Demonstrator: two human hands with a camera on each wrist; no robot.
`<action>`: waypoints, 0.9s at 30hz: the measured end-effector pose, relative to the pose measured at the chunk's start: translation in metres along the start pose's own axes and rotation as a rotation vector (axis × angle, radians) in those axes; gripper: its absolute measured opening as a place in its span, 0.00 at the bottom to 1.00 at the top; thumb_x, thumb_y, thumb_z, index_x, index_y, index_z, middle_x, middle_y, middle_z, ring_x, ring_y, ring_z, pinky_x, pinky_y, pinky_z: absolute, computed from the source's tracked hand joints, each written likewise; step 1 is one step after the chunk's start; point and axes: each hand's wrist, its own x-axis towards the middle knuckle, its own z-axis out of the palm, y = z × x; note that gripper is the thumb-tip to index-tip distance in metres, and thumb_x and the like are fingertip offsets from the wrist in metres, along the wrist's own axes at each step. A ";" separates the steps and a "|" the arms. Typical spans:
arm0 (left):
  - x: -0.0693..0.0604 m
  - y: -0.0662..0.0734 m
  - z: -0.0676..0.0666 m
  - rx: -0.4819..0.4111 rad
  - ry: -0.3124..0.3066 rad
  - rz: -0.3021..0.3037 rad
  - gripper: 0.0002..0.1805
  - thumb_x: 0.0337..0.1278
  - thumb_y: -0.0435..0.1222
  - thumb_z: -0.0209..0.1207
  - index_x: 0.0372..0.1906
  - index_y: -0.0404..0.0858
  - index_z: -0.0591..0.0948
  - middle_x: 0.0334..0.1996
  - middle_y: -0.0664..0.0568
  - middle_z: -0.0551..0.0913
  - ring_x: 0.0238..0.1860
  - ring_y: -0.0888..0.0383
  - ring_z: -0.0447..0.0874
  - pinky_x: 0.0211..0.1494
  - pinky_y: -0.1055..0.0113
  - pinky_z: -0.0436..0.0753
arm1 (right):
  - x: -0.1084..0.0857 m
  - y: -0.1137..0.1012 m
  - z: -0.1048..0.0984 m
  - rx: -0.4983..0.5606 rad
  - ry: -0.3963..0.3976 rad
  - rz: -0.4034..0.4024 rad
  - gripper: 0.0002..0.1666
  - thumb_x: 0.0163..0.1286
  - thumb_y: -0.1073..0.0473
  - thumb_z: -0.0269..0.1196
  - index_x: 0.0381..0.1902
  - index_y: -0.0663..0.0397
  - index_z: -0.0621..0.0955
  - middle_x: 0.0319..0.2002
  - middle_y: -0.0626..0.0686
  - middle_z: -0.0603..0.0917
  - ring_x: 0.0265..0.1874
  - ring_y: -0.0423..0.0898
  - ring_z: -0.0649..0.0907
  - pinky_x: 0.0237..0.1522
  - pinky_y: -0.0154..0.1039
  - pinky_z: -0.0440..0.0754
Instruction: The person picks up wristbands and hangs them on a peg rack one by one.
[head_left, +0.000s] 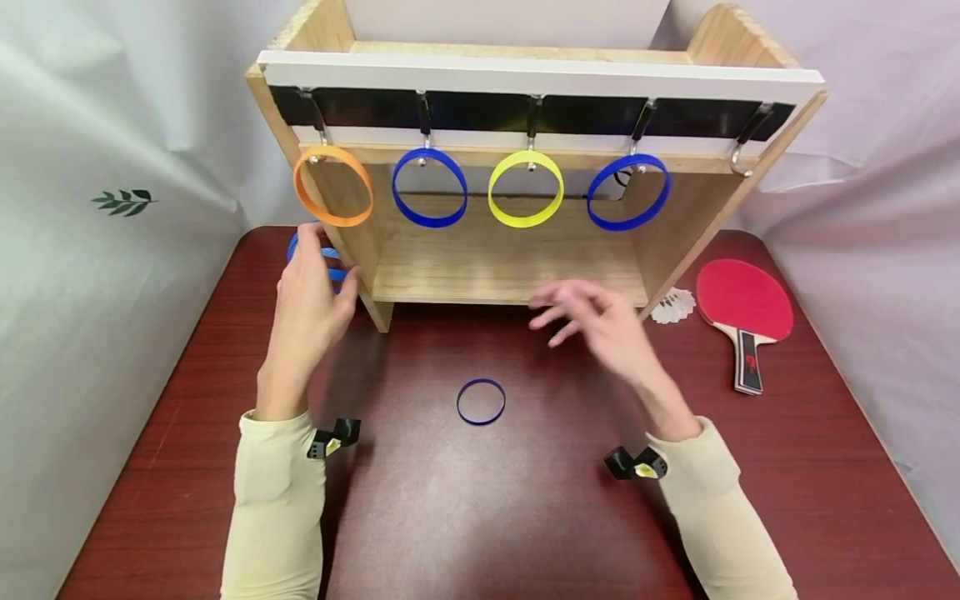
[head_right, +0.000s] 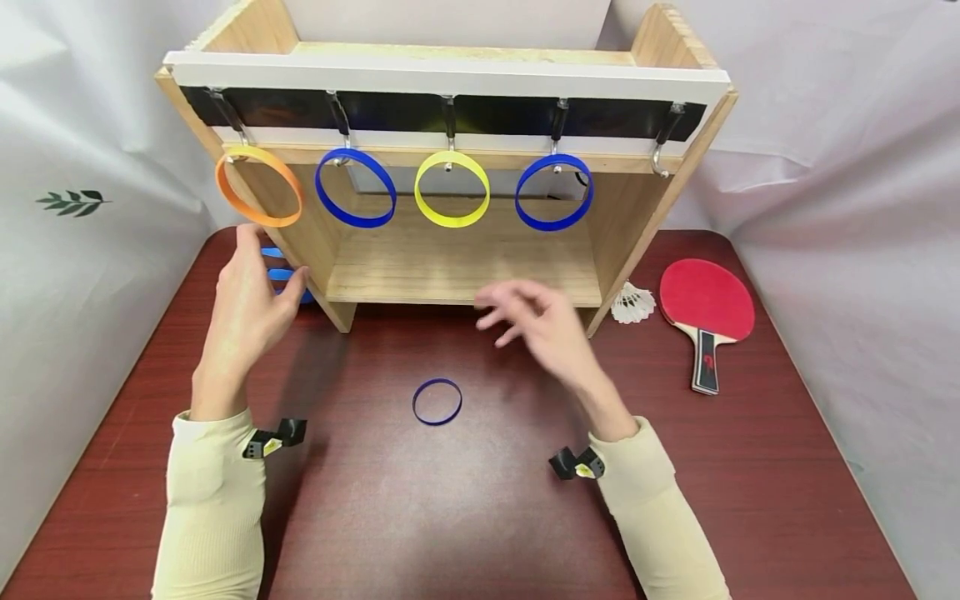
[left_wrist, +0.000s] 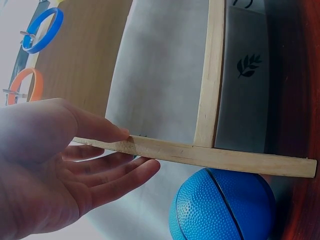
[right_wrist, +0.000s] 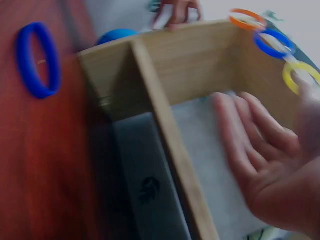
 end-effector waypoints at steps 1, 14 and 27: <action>0.000 0.000 0.000 0.001 0.001 0.000 0.26 0.62 0.30 0.59 0.62 0.30 0.63 0.48 0.36 0.76 0.45 0.44 0.81 0.43 0.49 0.82 | -0.001 0.003 0.006 -0.091 -0.059 0.026 0.18 0.76 0.51 0.56 0.49 0.59 0.84 0.43 0.56 0.86 0.34 0.50 0.87 0.29 0.46 0.85; 0.000 0.000 0.000 0.005 0.008 0.002 0.26 0.61 0.29 0.59 0.61 0.30 0.63 0.47 0.36 0.77 0.44 0.44 0.81 0.43 0.48 0.81 | -0.007 0.034 0.053 -0.838 -0.335 0.186 0.09 0.64 0.49 0.69 0.40 0.44 0.85 0.22 0.32 0.81 0.22 0.32 0.78 0.26 0.37 0.76; 0.000 0.000 0.000 0.010 0.005 -0.001 0.26 0.61 0.30 0.59 0.61 0.30 0.63 0.48 0.36 0.77 0.45 0.44 0.81 0.43 0.49 0.81 | -0.009 0.052 0.062 -0.906 -0.359 0.213 0.05 0.61 0.50 0.71 0.31 0.39 0.84 0.21 0.33 0.79 0.23 0.33 0.78 0.25 0.38 0.77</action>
